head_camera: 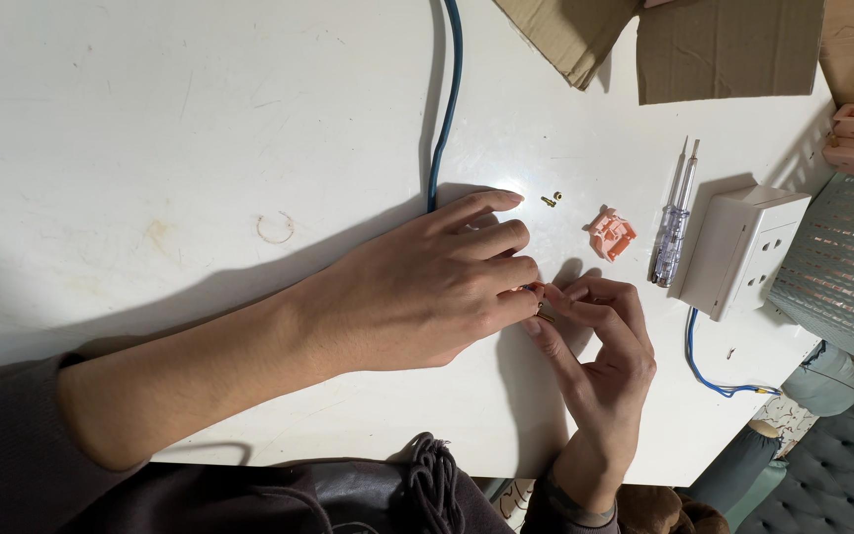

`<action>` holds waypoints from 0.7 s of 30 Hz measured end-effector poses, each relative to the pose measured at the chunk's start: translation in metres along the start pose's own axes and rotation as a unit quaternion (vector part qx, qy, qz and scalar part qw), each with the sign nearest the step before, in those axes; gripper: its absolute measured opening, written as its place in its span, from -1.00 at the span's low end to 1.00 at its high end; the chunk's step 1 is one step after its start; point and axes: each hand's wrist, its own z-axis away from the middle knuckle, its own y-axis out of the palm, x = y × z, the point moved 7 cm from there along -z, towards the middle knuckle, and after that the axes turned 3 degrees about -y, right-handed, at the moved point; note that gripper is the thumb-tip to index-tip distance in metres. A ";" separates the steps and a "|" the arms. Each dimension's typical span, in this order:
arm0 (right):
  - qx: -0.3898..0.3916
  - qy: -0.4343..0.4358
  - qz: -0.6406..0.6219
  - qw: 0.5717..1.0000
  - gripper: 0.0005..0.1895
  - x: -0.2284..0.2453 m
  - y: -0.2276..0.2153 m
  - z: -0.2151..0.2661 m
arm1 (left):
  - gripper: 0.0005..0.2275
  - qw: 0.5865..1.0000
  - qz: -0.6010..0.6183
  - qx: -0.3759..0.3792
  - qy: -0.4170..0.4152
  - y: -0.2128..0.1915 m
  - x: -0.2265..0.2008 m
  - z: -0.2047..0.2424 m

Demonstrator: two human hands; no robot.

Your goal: The person assembles a small electrical component by hand, inserting a brass pin into a pink plastic housing. They then use a screwdriver to tighten a screw on the assembly. Finally, they attach a pink plug head to the component and secure it with the screwdriver.

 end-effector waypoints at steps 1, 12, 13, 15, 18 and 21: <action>0.000 -0.001 0.000 1.000 -0.74 0.001 0.000 0.000 | -0.83 1.000 0.000 0.000 -0.001 0.000 0.001 0.000; -0.018 0.010 -0.002 1.000 -0.74 -0.001 0.001 0.003 | -0.85 0.999 -0.035 0.016 0.010 0.006 -0.001 0.002; -0.018 0.010 -0.001 1.000 -0.74 -0.001 0.002 0.002 | -0.85 0.999 -0.035 0.016 0.010 0.006 -0.001 0.002; -0.018 0.005 0.018 1.000 -0.75 0.002 0.001 0.003 | -0.83 0.998 -0.049 0.023 0.012 0.006 -0.003 0.002; -0.007 0.010 0.032 0.999 -0.73 0.004 0.000 0.000 | -0.82 0.999 -0.022 0.025 0.007 0.008 -0.001 0.000; 0.001 0.002 0.022 1.000 -0.68 0.006 -0.001 -0.002 | -0.80 1.000 0.030 0.010 -0.002 0.003 0.002 -0.002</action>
